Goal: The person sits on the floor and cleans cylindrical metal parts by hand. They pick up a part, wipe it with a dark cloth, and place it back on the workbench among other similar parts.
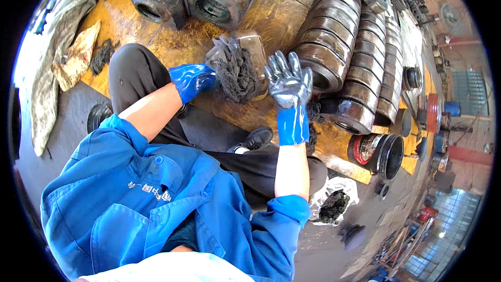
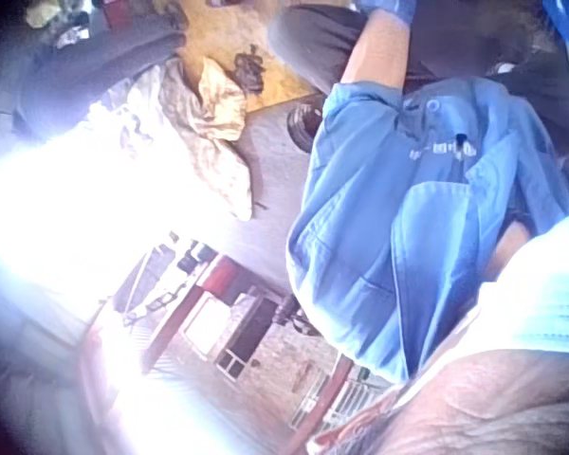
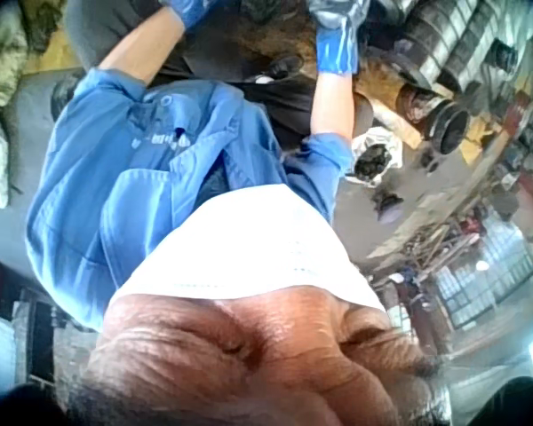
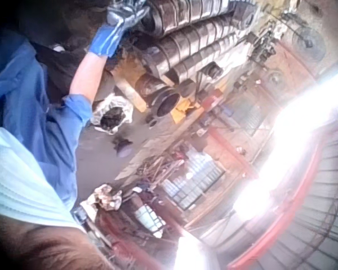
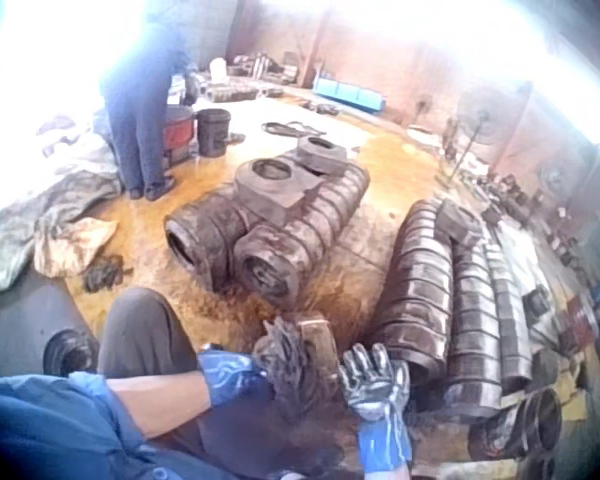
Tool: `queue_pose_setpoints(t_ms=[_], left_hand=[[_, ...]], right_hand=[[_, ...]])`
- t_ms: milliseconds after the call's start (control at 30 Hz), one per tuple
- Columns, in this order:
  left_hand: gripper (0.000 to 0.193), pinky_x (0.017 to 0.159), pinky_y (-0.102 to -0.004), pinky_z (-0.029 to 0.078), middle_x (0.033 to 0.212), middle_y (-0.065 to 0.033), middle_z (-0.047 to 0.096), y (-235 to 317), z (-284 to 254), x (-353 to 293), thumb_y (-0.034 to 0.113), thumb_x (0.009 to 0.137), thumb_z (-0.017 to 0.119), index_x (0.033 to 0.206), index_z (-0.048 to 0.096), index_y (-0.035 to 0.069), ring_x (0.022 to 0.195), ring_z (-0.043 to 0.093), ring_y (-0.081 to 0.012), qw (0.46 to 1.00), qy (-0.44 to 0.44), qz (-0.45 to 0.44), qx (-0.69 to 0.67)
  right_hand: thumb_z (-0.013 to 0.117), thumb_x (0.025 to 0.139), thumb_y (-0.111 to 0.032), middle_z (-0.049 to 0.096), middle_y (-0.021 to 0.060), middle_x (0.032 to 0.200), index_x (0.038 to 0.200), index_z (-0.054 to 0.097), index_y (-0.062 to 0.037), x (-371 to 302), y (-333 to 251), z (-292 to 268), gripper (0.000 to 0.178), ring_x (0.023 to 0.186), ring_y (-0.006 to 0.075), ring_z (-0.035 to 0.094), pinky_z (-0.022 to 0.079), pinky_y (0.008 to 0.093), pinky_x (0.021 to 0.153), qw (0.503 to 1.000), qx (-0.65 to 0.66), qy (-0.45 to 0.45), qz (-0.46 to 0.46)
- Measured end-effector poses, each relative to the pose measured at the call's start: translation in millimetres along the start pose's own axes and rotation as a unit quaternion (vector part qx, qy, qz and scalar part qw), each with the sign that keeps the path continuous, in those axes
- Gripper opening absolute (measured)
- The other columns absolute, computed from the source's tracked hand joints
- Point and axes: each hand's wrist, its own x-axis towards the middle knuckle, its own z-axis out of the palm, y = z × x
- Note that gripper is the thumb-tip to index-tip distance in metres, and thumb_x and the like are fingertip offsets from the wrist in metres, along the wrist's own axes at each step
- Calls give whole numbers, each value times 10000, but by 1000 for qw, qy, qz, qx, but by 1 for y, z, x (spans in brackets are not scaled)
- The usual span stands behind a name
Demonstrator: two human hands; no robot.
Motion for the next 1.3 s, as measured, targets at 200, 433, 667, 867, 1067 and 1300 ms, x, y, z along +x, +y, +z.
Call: queue_pose_setpoints(t_ms=[200, 433, 667, 867, 1067, 1300], left_hand=[[388, 1089, -390, 421, 1391, -91, 618, 24, 20, -3, 213, 1045, 545, 1420, 529, 112, 1284, 576, -256, 997, -34, -21, -70], [433, 1151, -389, 414, 1440, -95, 595, -8, 26, -22, 200, 1067, 531, 1486, 492, 96, 1332, 554, -251, 997, 16, -47, -67], [411, 1124, -414, 439, 1367, -108, 630, -5, 29, -24, 111, 992, 605, 1399, 563, 69, 1309, 568, -266, 951, -178, 92, 236], [389, 1097, -435, 459, 1303, -127, 655, 0, 38, 8, 105, 944, 627, 1330, 606, 61, 1251, 596, -312, 899, -82, 226, 366], [369, 1071, -456, 480, 1238, -146, 680, -3, 34, 37, 100, 895, 649, 1261, 650, 53, 1194, 624, -358, 786, -27, 370, 495], [642, 1165, -562, 393, 1432, -181, 565, 45, 86, 8, 464, 976, 653, 1460, 522, 64, 1343, 529, -354, 941, -209, -85, -252]], right_hand=[[390, 1074, -572, 404, 274, 1602, 1558, 409, -18, 24, 32, 16, 736, 1481, 443, 383, 287, 563, 1246, 975, -159, -89, -124], [649, 1028, -271, 669, 125, 1346, 1349, 630, -17, 56, 90, 11, 410, 1205, 248, 650, 503, 392, 1071, 719, -609, -126, -310], [528, 1071, -516, 739, 143, 1203, 1264, 685, 31, 86, 28, -19, 601, 1135, 226, 680, 522, 369, 1025, 765, -603, -95, -203], [424, 1046, -670, 717, 163, 1270, 1392, 601, 37, 88, -9, -18, 807, 1190, 243, 657, 467, 378, 1083, 816, -511, -22, -269], [705, 962, -333, 714, 185, 1215, 1278, 681, -27, 49, 49, 28, 441, 1130, 273, 697, 570, 389, 988, 590, -710, -107, -369], [684, 1028, -338, 736, 109, 1116, 1215, 676, -11, 80, -7, -29, 377, 996, 198, 694, 582, 371, 902, 832, -460, 14, -310]])
